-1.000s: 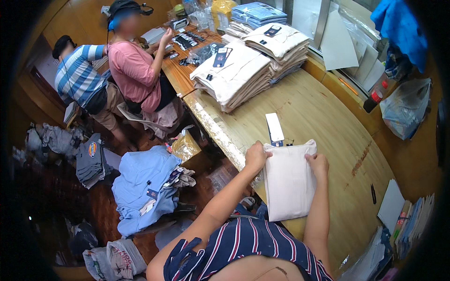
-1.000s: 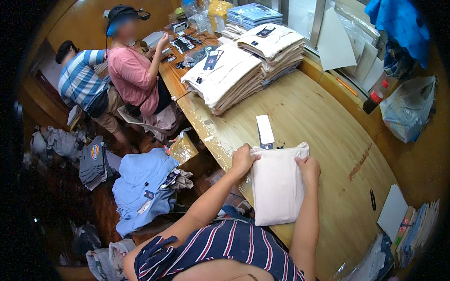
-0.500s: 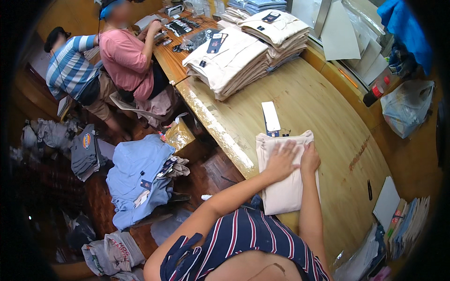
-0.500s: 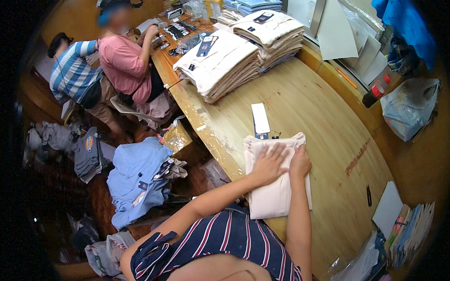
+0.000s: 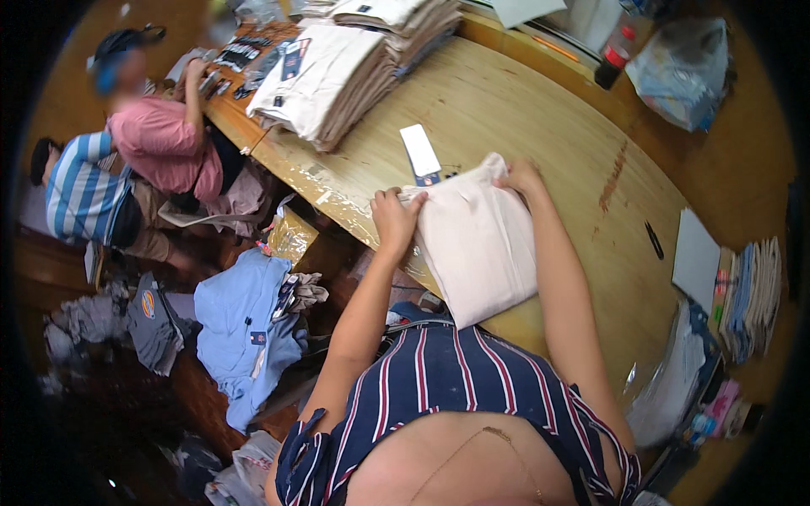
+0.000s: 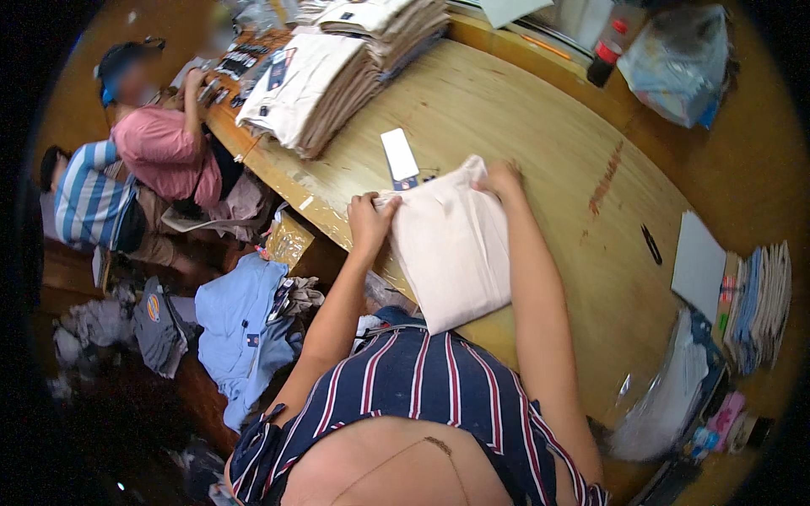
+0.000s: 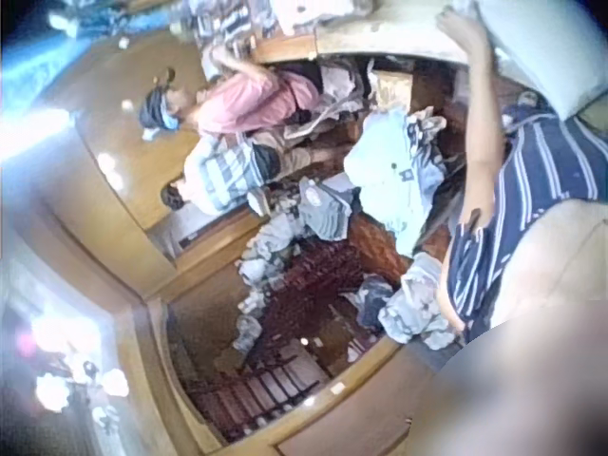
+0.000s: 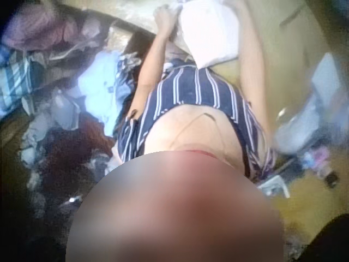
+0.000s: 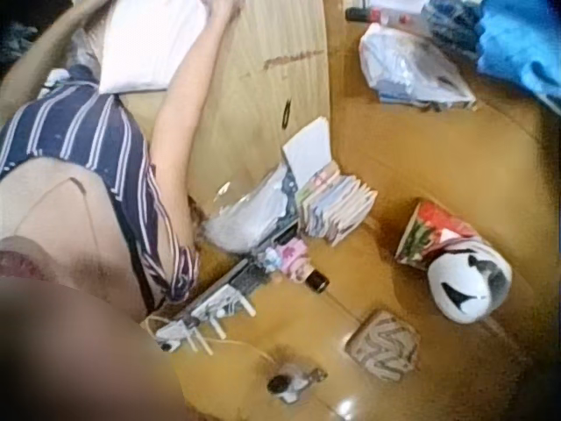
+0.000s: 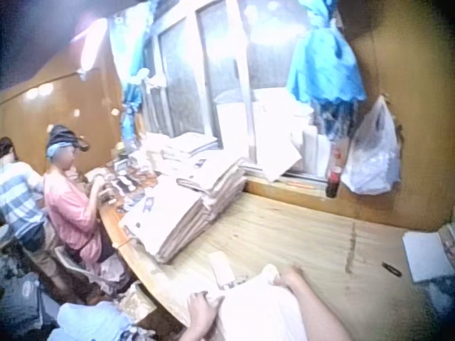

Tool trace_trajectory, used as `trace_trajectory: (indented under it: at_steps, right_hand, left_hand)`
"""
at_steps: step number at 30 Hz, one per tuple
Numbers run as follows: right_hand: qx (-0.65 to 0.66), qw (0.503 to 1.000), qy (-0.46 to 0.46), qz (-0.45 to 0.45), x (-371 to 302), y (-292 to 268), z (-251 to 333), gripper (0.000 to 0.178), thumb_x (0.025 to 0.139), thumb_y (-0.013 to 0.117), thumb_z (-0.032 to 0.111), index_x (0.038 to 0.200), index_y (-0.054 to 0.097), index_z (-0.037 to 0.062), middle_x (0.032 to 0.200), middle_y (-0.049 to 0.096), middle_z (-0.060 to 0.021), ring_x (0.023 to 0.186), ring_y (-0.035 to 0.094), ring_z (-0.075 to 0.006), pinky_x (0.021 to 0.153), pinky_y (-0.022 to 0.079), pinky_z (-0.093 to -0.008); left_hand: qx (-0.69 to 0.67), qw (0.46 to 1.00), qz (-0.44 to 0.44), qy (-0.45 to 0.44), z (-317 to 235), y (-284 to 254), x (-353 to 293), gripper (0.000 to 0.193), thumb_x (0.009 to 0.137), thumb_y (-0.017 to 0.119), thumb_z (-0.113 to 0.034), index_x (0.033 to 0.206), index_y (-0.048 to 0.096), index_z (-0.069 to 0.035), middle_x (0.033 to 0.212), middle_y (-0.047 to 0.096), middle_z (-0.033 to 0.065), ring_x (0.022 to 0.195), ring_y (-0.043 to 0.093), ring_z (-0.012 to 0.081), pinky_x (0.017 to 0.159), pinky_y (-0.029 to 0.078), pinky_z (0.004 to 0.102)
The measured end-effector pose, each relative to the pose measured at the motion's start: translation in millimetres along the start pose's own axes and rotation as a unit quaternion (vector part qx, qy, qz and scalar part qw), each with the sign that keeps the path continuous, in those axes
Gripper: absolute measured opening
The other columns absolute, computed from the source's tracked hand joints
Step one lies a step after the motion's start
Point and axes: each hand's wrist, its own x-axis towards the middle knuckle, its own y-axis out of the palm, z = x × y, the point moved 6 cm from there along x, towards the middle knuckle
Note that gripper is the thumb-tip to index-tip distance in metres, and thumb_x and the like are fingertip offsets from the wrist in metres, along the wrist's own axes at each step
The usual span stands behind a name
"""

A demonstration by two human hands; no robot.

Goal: The person trims threads from a garment, folds the garment around a board, removes the board, and places the folded garment onto a stack.

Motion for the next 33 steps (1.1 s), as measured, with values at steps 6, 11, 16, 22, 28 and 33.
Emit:
trace_trajectory:
  at_steps: [6,11,16,22,28,33]
  right_hand:
    - [0.029,0.999,0.021,-0.002,-8.6,-1.2,20.2,0.051,0.048,0.079,0.021,0.091,0.061,0.0013,0.093,0.060,-0.0165,0.085,0.058,-0.0270,0.073,0.045,-0.0323]
    - [0.078,0.995,0.017,-0.058,-28.8,-7.6,33.5,0.046,0.051,0.077,0.015,0.090,0.059,-0.0016,0.094,0.059,-0.0193,0.088,0.058,-0.0283,0.075,0.046,-0.0333]
    - [0.095,0.994,0.017,0.047,-25.6,6.0,29.7,0.042,0.055,0.073,0.008,0.093,0.058,-0.0038,0.090,0.061,-0.0179,0.081,0.060,-0.0257,0.075,0.046,-0.0323]
    - [0.402,0.892,-0.192,-0.078,-85.3,-126.6,55.2,0.035,0.058,0.070,0.005,0.091,0.060,0.0013,0.076,0.059,-0.0001,0.071,0.053,-0.0076,0.064,0.044,-0.0232]
    - [0.279,0.843,-0.335,-0.315,-161.4,-175.3,32.1,0.029,0.061,0.066,0.002,0.089,0.059,0.0039,0.084,0.061,-0.0050,0.078,0.057,-0.0163,0.074,0.044,-0.0277]
    - [0.037,0.818,-0.443,-0.365,-211.2,-53.7,-15.1,0.012,0.070,0.055,0.008,0.081,0.057,0.0098,0.089,0.061,-0.0046,0.089,0.056,-0.0181,0.084,0.036,-0.0417]
  left_hand:
    - [0.073,0.992,0.101,-0.028,-12.3,-9.9,7.7,0.063,0.058,0.076,-0.027,0.103,0.046,0.007,0.092,0.053,0.0242,0.085,0.053,0.0378,0.075,0.044,0.0391]
    - [0.042,0.988,0.139,-0.048,6.8,-5.9,7.5,0.072,0.053,0.078,-0.018,0.107,0.037,0.007,0.090,0.055,0.0260,0.089,0.053,0.0384,0.077,0.043,0.0395]
    - [-0.075,0.989,0.110,-0.061,14.2,0.7,18.1,0.069,0.057,0.074,-0.008,0.113,0.035,-0.003,0.087,0.056,0.0186,0.082,0.057,0.0281,0.068,0.047,0.0328]
    - [-0.457,0.883,0.062,0.090,-84.9,-82.3,49.9,0.070,0.061,0.061,0.011,0.121,0.028,-0.004,0.099,0.051,0.0156,0.087,0.055,0.0224,0.072,0.049,0.0275]
    - [-0.385,0.870,0.031,0.308,-154.7,-126.9,37.9,0.050,0.064,0.049,0.016,0.110,0.041,-0.003,0.095,0.052,0.0074,0.093,0.052,0.0148,0.077,0.043,0.0229]
    - [-0.167,0.856,0.060,0.486,-91.5,-57.8,-37.5,0.026,0.056,0.051,0.014,0.078,0.050,0.000,0.084,0.055,0.0130,0.079,0.054,0.0286,0.067,0.045,0.0328]
